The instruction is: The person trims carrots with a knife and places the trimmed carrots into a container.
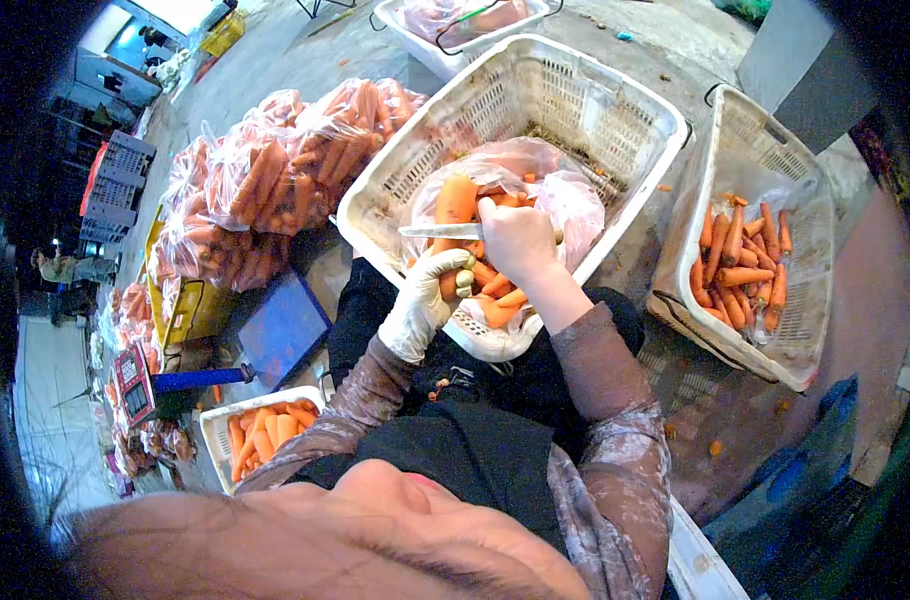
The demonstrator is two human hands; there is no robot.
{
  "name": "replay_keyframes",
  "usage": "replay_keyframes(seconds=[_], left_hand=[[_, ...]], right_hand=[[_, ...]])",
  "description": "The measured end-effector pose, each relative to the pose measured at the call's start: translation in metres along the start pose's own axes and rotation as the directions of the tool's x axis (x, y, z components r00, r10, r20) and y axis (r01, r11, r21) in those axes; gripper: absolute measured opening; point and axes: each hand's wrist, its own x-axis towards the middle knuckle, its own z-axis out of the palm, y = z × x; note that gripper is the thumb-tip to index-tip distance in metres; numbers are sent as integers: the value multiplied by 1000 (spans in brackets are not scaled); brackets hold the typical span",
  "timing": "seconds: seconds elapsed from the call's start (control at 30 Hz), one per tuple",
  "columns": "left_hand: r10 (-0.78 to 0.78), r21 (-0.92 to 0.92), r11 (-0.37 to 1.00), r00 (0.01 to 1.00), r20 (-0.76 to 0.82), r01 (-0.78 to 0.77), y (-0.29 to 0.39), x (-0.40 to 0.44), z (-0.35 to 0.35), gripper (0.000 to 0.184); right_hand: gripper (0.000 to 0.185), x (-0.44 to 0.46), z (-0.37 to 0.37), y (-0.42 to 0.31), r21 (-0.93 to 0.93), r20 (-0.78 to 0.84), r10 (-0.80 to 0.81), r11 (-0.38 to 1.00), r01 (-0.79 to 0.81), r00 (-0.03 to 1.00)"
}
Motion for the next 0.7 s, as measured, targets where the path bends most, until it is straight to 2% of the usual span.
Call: replay_keyframes(seconds=[0.1,0.17,0.23,0.3,0.33,0.37,0.4,0.43,0.47,0.5,0.53,0.57,0.63,0.67,0.7], left_hand=[[86,64,994,996,0,-85,-7,-1,7,37],[171,70,983,984,-41,-168,-14,-6,15,22],[215,110,971,976,-33,-210,-17,-9,22,23],[196,90,978,979,-61,-190,-21,-4,19,22],[182,42,983,981,-68,-179,-19,-8,26,19],[185,38,982,981,-66,-183,-19,-3,18,19],[10,-207,978,1000,8,-8,-21,5,1,19],[-143,-422,888,982,121,181,-17,7,-3,19],[-157,-453,870,980,118,194,-18,7,-5,22],[-153,-457,869,981,117,190,-15,3,-4,22],[-20,-240,970,997,72,37,-14,-1,-3,25],[119,-3,993,991,62,-119,-12,-4,-4,27],[238,316,923,971,-16,-221,-6,-8,-9,37],[286,411,872,958,13,-266,-4,-9,-15,38],[331,500,809,942,48,-310,-2,-10,-18,38]], right_hand=[[7,1,6,-2,-20,-83,43,999,-45,996],[5,2,10,-3,-45,-120,59,997,-64,991],[5,3,11,-7,-71,-152,69,994,-81,986],[7,3,11,-9,-109,-13,182,977,-182,983],[7,3,15,-7,-114,-17,178,977,-179,984],[9,2,22,-4,61,37,210,975,-212,977],[11,0,26,-1,232,100,228,941,-245,969],[11,3,19,0,231,100,223,943,-240,970],[11,6,11,2,519,274,327,742,-425,905],[11,10,6,5,695,467,348,423,-581,813],[13,13,21,14,824,150,260,500,-266,954],[13,9,33,24,822,150,259,504,-266,954],[10,11,8,19,493,-5,330,822,-285,944],[7,10,4,19,459,-68,272,863,-212,960],[7,10,1,20,460,-71,281,861,-219,957]])
